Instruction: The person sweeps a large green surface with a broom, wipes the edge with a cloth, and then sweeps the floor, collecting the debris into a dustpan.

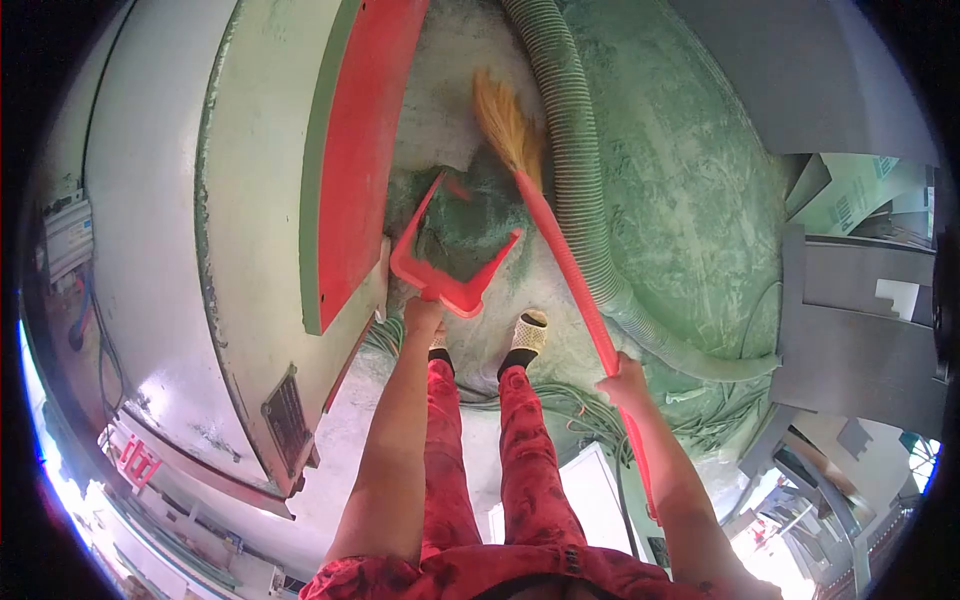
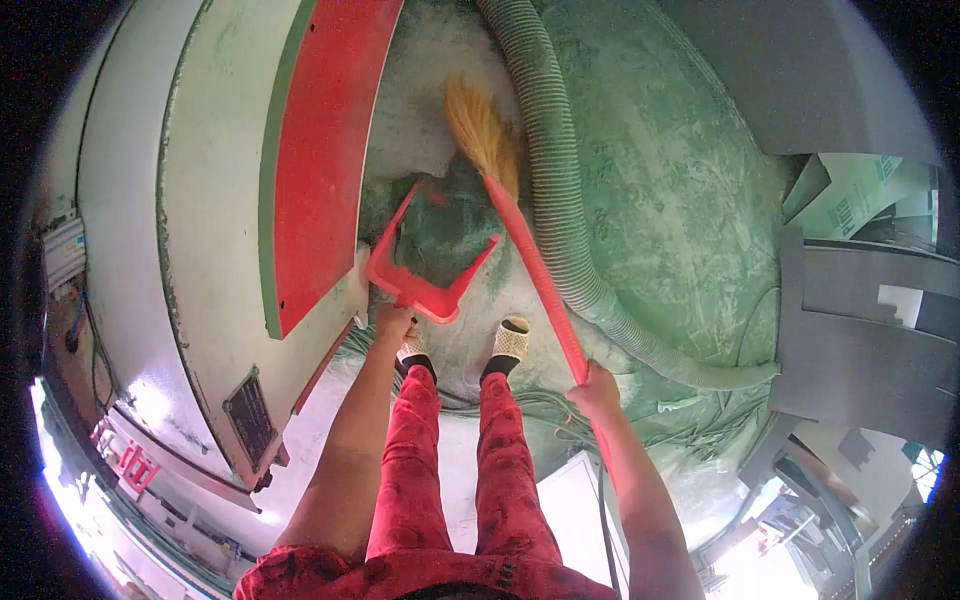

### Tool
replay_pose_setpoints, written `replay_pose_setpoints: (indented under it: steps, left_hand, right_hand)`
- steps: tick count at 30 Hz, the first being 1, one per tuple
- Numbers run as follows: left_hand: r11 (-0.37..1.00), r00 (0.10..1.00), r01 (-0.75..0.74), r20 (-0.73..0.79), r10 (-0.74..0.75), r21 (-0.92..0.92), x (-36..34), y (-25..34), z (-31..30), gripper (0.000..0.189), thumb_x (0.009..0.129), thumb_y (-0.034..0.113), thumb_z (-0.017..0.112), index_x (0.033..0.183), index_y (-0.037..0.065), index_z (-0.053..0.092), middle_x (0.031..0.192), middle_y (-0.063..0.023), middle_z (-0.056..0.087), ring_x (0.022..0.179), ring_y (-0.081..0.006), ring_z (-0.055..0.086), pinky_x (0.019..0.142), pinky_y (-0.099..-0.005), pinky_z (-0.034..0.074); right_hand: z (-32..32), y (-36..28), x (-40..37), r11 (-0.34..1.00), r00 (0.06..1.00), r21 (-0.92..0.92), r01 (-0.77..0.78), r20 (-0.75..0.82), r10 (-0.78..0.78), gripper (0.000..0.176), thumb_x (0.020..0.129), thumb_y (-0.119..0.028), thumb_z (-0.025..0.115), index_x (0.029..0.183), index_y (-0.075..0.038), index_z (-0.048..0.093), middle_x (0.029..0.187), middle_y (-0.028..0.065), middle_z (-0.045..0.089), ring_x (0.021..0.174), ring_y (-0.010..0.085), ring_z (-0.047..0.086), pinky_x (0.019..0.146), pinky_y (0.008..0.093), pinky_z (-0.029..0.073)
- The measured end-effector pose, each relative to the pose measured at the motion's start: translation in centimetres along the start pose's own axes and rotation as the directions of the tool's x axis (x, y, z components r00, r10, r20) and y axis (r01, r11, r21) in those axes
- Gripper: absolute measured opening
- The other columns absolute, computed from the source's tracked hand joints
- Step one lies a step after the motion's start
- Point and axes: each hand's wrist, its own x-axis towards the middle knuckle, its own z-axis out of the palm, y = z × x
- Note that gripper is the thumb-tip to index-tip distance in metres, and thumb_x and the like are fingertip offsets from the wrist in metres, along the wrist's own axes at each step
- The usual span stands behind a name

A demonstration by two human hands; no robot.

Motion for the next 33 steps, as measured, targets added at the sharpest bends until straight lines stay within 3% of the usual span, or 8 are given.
replay_pose_setpoints:
  steps: [4,8,10,11,13,20,27,33]
  left_hand:
    - [0.999,1.0,0.016,-0.003,-0.016,0.049,-0.6,0.7,-0.2,0.025,0.078,0.019,0.059,0.079,-0.005,0.054,0.06,-0.0161,0.055,0.047,-0.0274,0.059,0.039,-0.0419,0.052]
    - [0.998,0.999,-0.03,-0.02,0.031,0.056,-0.9,1.0,-0.1,0.026,0.078,0.02,0.059,0.079,-0.006,0.055,0.061,-0.0168,0.056,0.046,-0.0274,0.059,0.038,-0.0409,0.05]
    - [0.993,0.997,-0.026,-0.065,0.034,0.119,-0.8,1.1,0.0,0.024,0.078,0.018,0.057,0.079,-0.006,0.055,0.061,-0.0176,0.058,0.046,-0.0277,0.06,0.037,-0.0397,0.05]
    - [0.993,0.997,-0.026,-0.066,0.034,0.119,-0.7,1.0,0.1,0.024,0.078,0.018,0.057,0.079,-0.006,0.055,0.061,-0.0176,0.058,0.046,-0.0277,0.06,0.037,-0.0397,0.05]
    - [0.992,0.999,-0.022,-0.046,0.028,0.122,-0.4,0.8,0.6,0.022,0.078,0.016,0.055,0.079,-0.005,0.056,0.06,-0.0182,0.059,0.046,-0.0279,0.06,0.037,-0.0387,0.05]
    - [0.987,0.996,-0.034,-0.071,0.046,0.157,-0.4,0.4,1.1,0.022,0.079,0.017,0.055,0.083,-0.004,0.057,0.06,-0.0169,0.058,0.047,-0.0276,0.061,0.039,-0.0389,0.051]
    - [0.999,0.999,0.04,-0.007,-0.04,-0.007,1.6,-1.2,-0.3,0.031,0.079,0.025,0.06,0.088,-0.004,0.055,0.068,-0.0182,0.06,0.052,-0.0285,0.062,0.042,-0.0405,0.053]
    - [0.993,0.998,0.045,0.059,-0.039,-0.11,0.8,-1.5,-0.9,0.026,0.078,0.019,0.058,0.09,-0.004,0.052,0.065,-0.0137,0.055,0.046,-0.0256,0.057,0.045,-0.0426,0.054]
  right_hand:
    - [0.8,4.2,-1.7,0.981,0.997,0.18,0.078,-0.041,-0.072,0.041,0.055,-0.014,0.069,0.09,-0.002,0.052,0.073,0.0195,0.061,0.073,0.0363,0.061,0.063,0.0422,0.048]
    - [2.9,5.9,0.4,0.995,0.991,0.094,0.038,-0.129,-0.026,0.039,0.056,-0.013,0.069,0.09,-0.001,0.052,0.071,0.0184,0.06,0.066,0.0344,0.061,0.06,0.0397,0.049]
    - [4.1,6.1,1.6,0.997,0.992,-0.006,0.078,-0.104,-0.078,0.034,0.059,-0.002,0.067,0.089,-0.001,0.052,0.06,0.0069,0.053,0.042,0.0153,0.052,0.036,0.03,0.041]
    - [3.5,4.3,1.1,0.997,0.992,-0.006,0.079,-0.103,-0.079,0.034,0.059,-0.002,0.067,0.089,-0.001,0.052,0.06,0.0069,0.053,0.042,0.0153,0.052,0.036,0.03,0.041]
    - [2.1,0.8,-0.2,0.964,0.966,0.256,-0.066,0.258,-0.002,0.032,0.057,0.001,0.067,0.086,0.0,0.051,0.061,0.0076,0.053,0.042,0.0154,0.053,0.036,0.0297,0.041]
    - [0.0,-0.6,-4.2,0.948,0.873,0.301,-0.102,0.484,-0.06,0.036,0.057,0.0,0.066,0.091,0.003,0.053,0.062,0.0063,0.054,0.044,0.0154,0.053,0.04,0.0285,0.044]
    - [-0.8,2.7,-9.1,0.933,0.915,0.351,-0.078,0.397,-0.073,0.043,0.059,0.0,0.068,0.099,0.002,0.052,0.063,0.004,0.051,0.044,0.0118,0.051,0.038,0.0263,0.041]
    - [-4.0,-0.2,-3.1,0.952,0.99,0.291,0.093,0.076,-0.12,0.041,0.058,0.002,0.067,0.096,0.0,0.053,0.062,0.0035,0.051,0.045,0.0129,0.052,0.038,0.0276,0.042]
